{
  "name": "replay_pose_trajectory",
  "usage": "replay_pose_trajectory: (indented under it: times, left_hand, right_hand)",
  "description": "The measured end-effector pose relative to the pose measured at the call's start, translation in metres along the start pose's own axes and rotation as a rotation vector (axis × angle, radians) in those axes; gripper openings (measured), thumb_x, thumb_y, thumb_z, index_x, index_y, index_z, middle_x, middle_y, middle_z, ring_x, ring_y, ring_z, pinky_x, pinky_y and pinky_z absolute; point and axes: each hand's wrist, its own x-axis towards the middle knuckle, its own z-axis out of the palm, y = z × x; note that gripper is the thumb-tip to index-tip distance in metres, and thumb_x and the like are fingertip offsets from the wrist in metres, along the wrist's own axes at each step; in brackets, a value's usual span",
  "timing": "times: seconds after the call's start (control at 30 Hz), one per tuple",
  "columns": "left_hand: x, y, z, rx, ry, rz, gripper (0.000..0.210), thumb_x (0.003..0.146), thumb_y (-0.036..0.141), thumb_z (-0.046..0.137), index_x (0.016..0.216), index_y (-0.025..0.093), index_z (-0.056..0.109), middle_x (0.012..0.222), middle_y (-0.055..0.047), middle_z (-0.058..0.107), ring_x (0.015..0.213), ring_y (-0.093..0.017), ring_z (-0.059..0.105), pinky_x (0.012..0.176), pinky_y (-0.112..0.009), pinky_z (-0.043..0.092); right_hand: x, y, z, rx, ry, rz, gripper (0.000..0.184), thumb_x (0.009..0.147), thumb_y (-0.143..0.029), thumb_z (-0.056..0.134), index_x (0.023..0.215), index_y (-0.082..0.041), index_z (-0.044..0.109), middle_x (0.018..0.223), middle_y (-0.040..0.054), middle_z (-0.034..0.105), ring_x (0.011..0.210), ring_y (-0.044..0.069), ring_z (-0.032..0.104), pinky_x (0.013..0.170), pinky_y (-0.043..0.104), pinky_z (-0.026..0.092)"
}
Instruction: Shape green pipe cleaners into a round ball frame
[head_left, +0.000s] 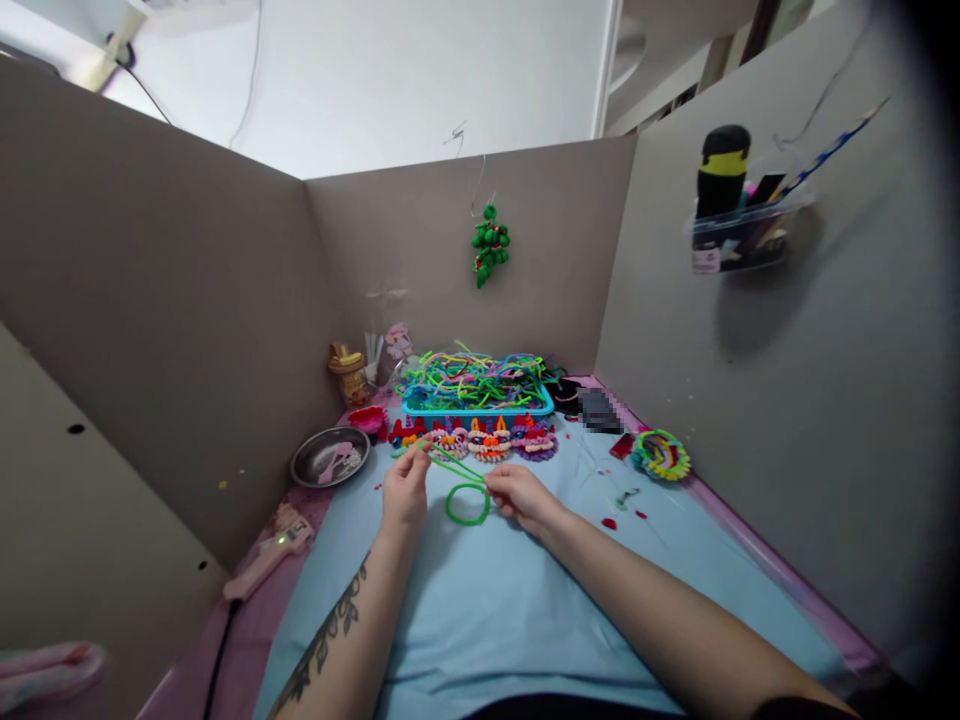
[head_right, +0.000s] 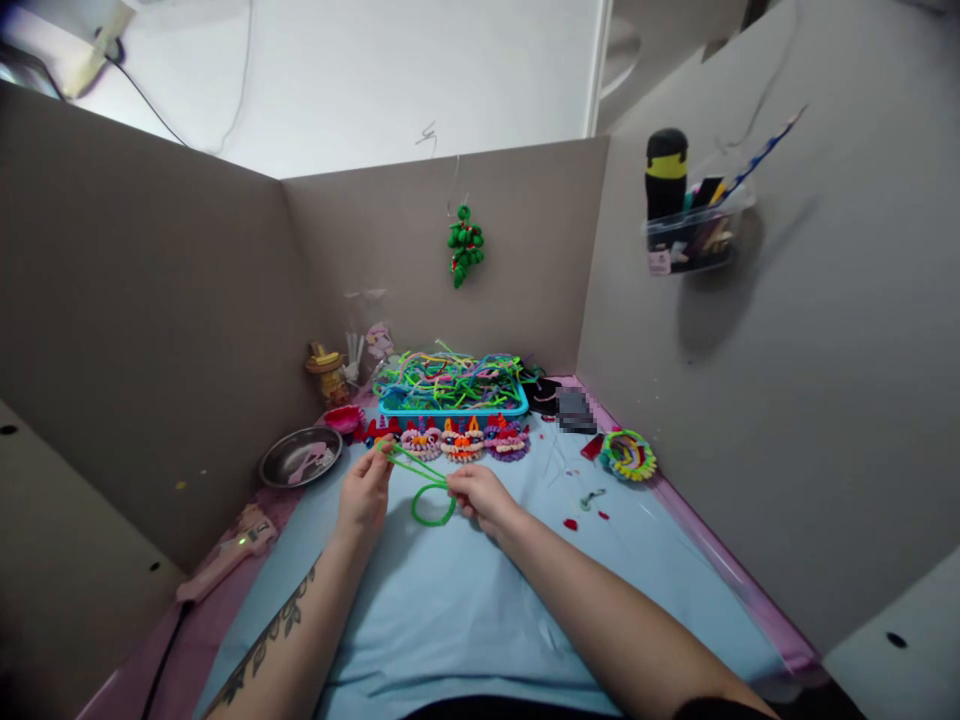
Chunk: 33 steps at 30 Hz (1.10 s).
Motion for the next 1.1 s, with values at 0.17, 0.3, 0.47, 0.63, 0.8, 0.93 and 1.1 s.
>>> replay_pose_trajectory:
  times: [0.17,0.3,0.47,0.63,0.8,0.93,1.1]
  left_hand:
    - [0.005,0.008,-0.001,-0.180,0.038,-0.053,0.019,0.061,0.029,0.073,0.073,0.015,0.067,0.089,-0.007,0.069,0.095,-0.019,0.059,0.088,-0.032,0.041]
    - [0.005,0.010,-0.003,-0.287,-0.018,-0.104,0.016,0.062,0.027,0.073,0.070,0.016,0.066,0.086,-0.005,0.070,0.089,-0.017,0.062,0.085,-0.031,0.044]
    - [0.007,0.008,-0.007,-0.388,0.005,-0.202,0.017,0.061,0.022,0.074,0.073,0.015,0.065,0.074,0.000,0.069,0.072,-0.010,0.063,0.075,-0.024,0.049]
    - [0.010,0.012,-0.006,-0.403,0.089,-0.231,0.008,0.069,0.015,0.067,0.076,0.013,0.064,0.068,0.001,0.066,0.063,-0.007,0.062,0.071,-0.020,0.051]
    - [0.012,0.014,-0.005,-0.437,0.157,-0.232,0.010,0.075,0.005,0.058,0.070,0.013,0.061,0.067,0.002,0.064,0.061,-0.005,0.061,0.069,-0.016,0.051]
    - [0.013,0.014,-0.006,-0.456,0.199,-0.261,0.019,0.077,-0.001,0.052,0.066,0.013,0.057,0.067,0.002,0.063,0.058,-0.003,0.059,0.069,-0.014,0.051]
    - [0.014,0.014,-0.006,-0.389,0.159,-0.247,0.013,0.076,0.002,0.056,0.069,0.013,0.059,0.067,0.001,0.061,0.060,-0.004,0.060,0.067,-0.012,0.050]
  right_hand:
    - [-0.008,0.002,0.006,-0.140,-0.155,-0.021,0.014,0.057,-0.024,0.063,0.059,-0.015,0.052,0.047,-0.0034,0.054,0.033,0.003,0.033,0.030,0.016,0.019]
    - [-0.013,0.002,0.010,-0.179,-0.269,-0.010,0.011,0.058,-0.023,0.061,0.058,-0.015,0.053,0.046,-0.0039,0.053,0.032,0.002,0.031,0.030,0.016,0.018]
    - [-0.017,0.001,0.013,-0.189,-0.294,-0.015,0.010,0.056,-0.022,0.060,0.058,-0.016,0.052,0.046,-0.0049,0.052,0.031,0.002,0.030,0.030,0.017,0.016]
    - [-0.018,-0.001,0.019,-0.193,-0.249,-0.086,0.011,0.057,-0.022,0.061,0.057,-0.016,0.051,0.041,-0.0067,0.047,0.031,0.003,0.028,0.032,0.017,0.015]
    - [-0.017,0.000,0.023,-0.206,-0.258,-0.096,0.014,0.060,-0.025,0.061,0.057,-0.017,0.050,0.038,-0.0082,0.043,0.031,0.003,0.028,0.033,0.018,0.015]
    - [-0.017,0.000,0.025,-0.234,-0.237,-0.101,0.014,0.060,-0.024,0.061,0.057,-0.017,0.049,0.036,-0.0088,0.041,0.030,0.004,0.027,0.032,0.018,0.014]
    - [-0.018,-0.001,0.020,-0.132,-0.309,-0.058,0.023,0.061,-0.034,0.066,0.063,-0.016,0.054,0.054,-0.0030,0.056,0.035,0.003,0.035,0.031,0.016,0.020]
